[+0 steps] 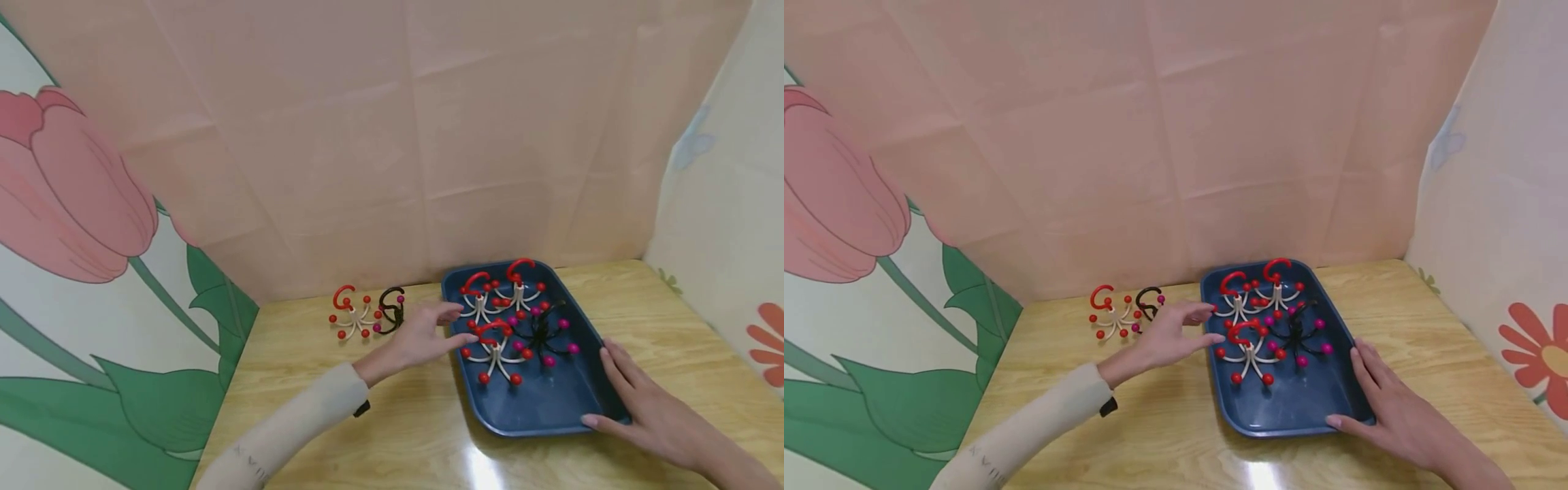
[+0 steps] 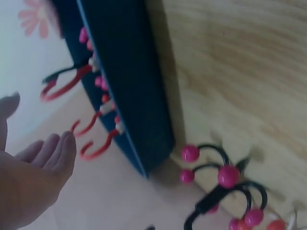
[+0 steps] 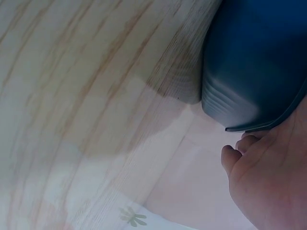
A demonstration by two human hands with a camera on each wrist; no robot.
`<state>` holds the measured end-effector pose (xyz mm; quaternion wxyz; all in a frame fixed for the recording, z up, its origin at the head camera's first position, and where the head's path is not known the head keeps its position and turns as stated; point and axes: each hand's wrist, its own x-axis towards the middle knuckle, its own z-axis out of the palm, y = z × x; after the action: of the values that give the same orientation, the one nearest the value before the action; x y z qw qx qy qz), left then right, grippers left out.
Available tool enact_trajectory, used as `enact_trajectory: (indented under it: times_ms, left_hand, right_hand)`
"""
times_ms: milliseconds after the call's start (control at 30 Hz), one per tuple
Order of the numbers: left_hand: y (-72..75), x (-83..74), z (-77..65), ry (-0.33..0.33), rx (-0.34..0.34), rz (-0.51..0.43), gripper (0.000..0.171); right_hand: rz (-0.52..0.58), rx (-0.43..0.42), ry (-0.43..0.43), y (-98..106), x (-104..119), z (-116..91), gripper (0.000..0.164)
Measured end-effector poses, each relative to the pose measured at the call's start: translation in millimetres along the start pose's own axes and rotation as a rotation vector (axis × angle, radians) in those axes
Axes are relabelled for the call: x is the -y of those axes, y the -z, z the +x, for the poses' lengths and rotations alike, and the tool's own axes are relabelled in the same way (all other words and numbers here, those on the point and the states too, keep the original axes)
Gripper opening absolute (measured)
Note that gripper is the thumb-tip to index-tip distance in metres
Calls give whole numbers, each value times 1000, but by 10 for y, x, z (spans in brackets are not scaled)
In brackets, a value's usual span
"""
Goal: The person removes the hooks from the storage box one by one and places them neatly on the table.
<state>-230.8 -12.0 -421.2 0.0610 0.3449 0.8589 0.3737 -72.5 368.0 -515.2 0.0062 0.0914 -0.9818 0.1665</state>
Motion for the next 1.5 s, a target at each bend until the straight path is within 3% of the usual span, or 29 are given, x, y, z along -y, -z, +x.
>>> enact_trajectory:
  times_ms: [233,500,733,933,1233,1500]
  left_hand:
    - [-244,-70,85,-10,17,9,51]
    - [-453,-79,149,-37,10,173,32]
    - [-512,-78,105,-24,9,109,23]
    - [-532,-33,99,-45,-35,80,25]
    - [-682,-5,33,-19,-53,-5,23]
    - [-646,-24,97,-10,-76,-53,20]
  right_hand:
    - [-4,-14,13,3,1,24,117]
    - [-2,-52,50,-17,-1,57,118]
    - [0,-45,42,-41,16,35,117]
    - [-5,-86,70,-30,16,56,117]
    - [-7,7,-10,-90,-15,-50,116]
    - [-7,-38,10,-59,-33,-9,118]
